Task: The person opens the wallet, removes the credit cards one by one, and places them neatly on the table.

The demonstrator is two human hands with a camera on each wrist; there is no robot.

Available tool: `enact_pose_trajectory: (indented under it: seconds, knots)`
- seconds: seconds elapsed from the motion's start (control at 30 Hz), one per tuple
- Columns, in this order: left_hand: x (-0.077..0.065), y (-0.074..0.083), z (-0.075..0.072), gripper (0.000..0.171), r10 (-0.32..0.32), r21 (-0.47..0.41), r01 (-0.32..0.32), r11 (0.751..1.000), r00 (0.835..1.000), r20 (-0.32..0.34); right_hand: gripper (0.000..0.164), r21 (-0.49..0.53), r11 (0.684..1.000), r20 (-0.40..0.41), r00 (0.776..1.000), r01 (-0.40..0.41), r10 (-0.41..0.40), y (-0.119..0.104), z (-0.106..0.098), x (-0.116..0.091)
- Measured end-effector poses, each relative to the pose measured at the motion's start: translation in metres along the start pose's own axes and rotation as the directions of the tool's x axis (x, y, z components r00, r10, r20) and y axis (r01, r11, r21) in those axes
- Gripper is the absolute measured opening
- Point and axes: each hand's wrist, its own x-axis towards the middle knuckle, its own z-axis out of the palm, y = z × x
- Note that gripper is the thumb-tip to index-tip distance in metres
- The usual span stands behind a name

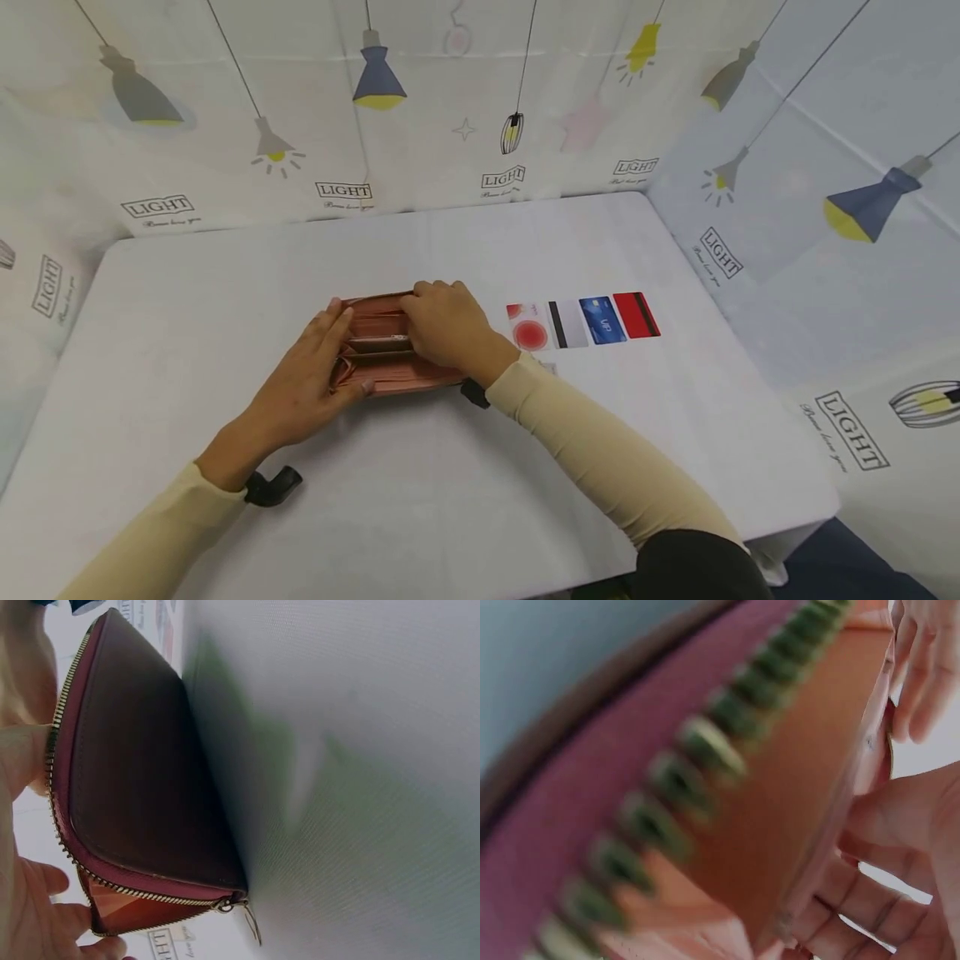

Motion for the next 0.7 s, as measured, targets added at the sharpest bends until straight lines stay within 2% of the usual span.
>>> enact_pose_trajectory:
  seconds: [0.23,0.5,0.6,0.7]
  knots:
    - [-0.001,0.002,0.001,0.102,0.012,0.007,-0.012,1.000,1.000,-0.007,0.017,-0.086,0.994,0.080,0.994,-0.070,0.077,-0.007,-0.002,0.006]
    - [0.000,0.002,0.002,0.105,0.015,0.026,-0.014,1.000,1.000,-0.006,0.018,-0.071,0.991,0.165,0.978,-0.113,0.124,-0.010,-0.006,0.012]
    - [0.000,0.002,0.002,0.104,0.020,0.029,-0.020,0.999,1.000,-0.008,0.016,-0.064,0.992,0.160,0.980,-0.110,0.119,-0.008,-0.009,0.012]
    - [0.000,0.001,0.001,0.104,0.026,0.030,-0.026,0.999,1.000,-0.006,0.014,-0.016,0.993,0.106,0.987,-0.117,0.118,-0.003,-0.012,0.010]
